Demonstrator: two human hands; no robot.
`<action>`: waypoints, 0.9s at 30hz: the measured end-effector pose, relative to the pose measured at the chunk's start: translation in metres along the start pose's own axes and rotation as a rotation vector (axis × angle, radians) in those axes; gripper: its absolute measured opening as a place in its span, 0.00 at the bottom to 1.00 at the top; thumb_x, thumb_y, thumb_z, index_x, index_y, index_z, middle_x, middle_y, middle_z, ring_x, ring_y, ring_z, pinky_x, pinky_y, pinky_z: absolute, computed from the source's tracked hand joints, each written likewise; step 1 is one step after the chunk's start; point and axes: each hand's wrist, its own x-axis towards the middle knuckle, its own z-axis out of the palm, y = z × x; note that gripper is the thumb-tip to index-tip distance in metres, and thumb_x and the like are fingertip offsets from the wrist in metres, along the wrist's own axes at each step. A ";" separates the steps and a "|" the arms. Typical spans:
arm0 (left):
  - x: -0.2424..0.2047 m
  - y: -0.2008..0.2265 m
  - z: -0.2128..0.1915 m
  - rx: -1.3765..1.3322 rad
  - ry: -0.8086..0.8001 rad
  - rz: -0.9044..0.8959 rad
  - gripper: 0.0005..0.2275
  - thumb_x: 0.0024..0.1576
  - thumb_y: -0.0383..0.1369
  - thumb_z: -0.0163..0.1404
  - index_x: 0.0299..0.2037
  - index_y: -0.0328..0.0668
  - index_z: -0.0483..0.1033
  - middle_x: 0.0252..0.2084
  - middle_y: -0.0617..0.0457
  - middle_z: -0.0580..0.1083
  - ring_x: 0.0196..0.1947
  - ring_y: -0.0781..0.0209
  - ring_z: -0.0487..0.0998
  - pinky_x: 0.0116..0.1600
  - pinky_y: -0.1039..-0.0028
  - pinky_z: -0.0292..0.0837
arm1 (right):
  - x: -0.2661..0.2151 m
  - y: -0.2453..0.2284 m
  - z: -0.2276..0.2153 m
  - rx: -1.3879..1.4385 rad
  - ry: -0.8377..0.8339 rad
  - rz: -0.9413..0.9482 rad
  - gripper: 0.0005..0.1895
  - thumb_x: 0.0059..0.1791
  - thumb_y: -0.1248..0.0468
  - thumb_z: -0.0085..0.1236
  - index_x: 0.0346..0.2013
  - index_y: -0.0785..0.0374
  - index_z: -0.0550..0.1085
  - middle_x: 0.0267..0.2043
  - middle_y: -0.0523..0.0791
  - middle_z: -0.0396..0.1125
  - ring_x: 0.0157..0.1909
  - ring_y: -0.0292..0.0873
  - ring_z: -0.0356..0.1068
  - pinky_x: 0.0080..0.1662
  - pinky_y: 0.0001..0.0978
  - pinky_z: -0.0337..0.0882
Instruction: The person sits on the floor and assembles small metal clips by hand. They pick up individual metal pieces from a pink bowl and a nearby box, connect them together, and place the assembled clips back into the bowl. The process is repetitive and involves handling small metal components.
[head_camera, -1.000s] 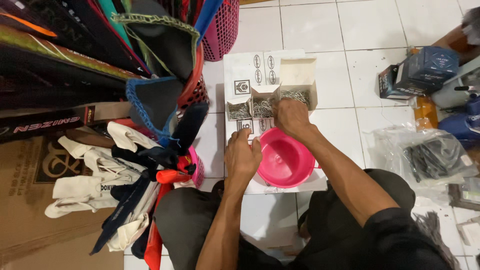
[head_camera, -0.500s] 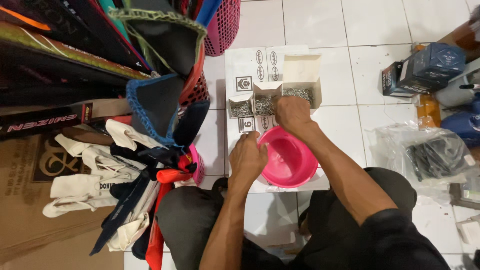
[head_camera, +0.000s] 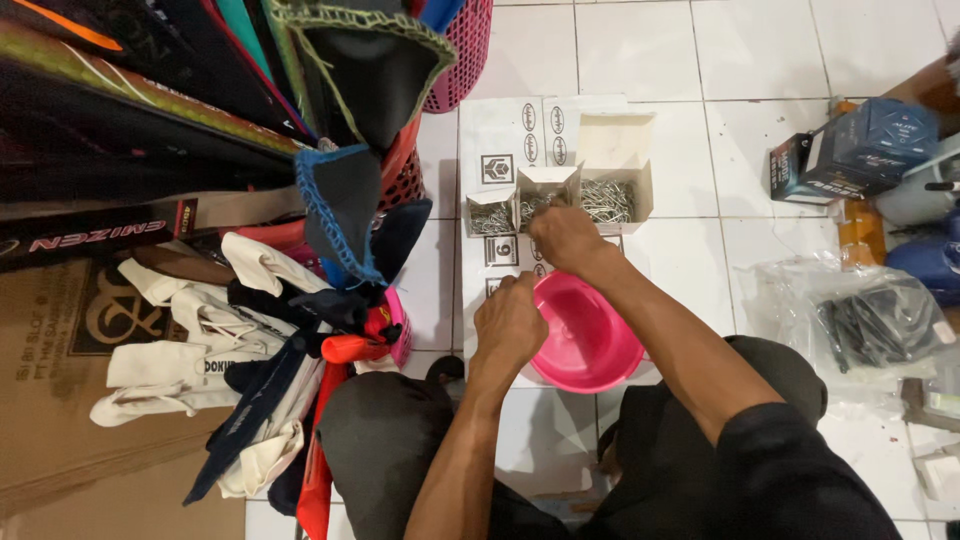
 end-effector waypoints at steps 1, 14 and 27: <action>0.000 -0.001 0.000 0.000 0.002 -0.001 0.17 0.54 0.25 0.44 0.54 0.41 0.70 0.50 0.39 0.72 0.53 0.33 0.77 0.55 0.43 0.72 | 0.003 0.002 0.001 0.000 0.001 -0.002 0.09 0.45 0.67 0.54 0.26 0.67 0.81 0.26 0.54 0.73 0.32 0.59 0.77 0.32 0.51 0.78; -0.008 0.014 -0.015 -0.030 -0.020 0.017 0.16 0.55 0.24 0.40 0.53 0.37 0.72 0.49 0.35 0.73 0.53 0.31 0.76 0.56 0.43 0.70 | 0.008 -0.002 -0.025 -0.111 0.056 0.013 0.08 0.45 0.65 0.54 0.28 0.62 0.81 0.31 0.53 0.75 0.39 0.55 0.77 0.36 0.46 0.79; -0.002 0.003 -0.001 0.002 0.009 0.037 0.17 0.54 0.24 0.41 0.54 0.39 0.72 0.48 0.38 0.73 0.51 0.34 0.78 0.53 0.43 0.72 | -0.014 -0.007 -0.086 0.049 0.127 0.004 0.11 0.43 0.73 0.52 0.34 0.69 0.81 0.41 0.55 0.74 0.39 0.61 0.77 0.38 0.48 0.79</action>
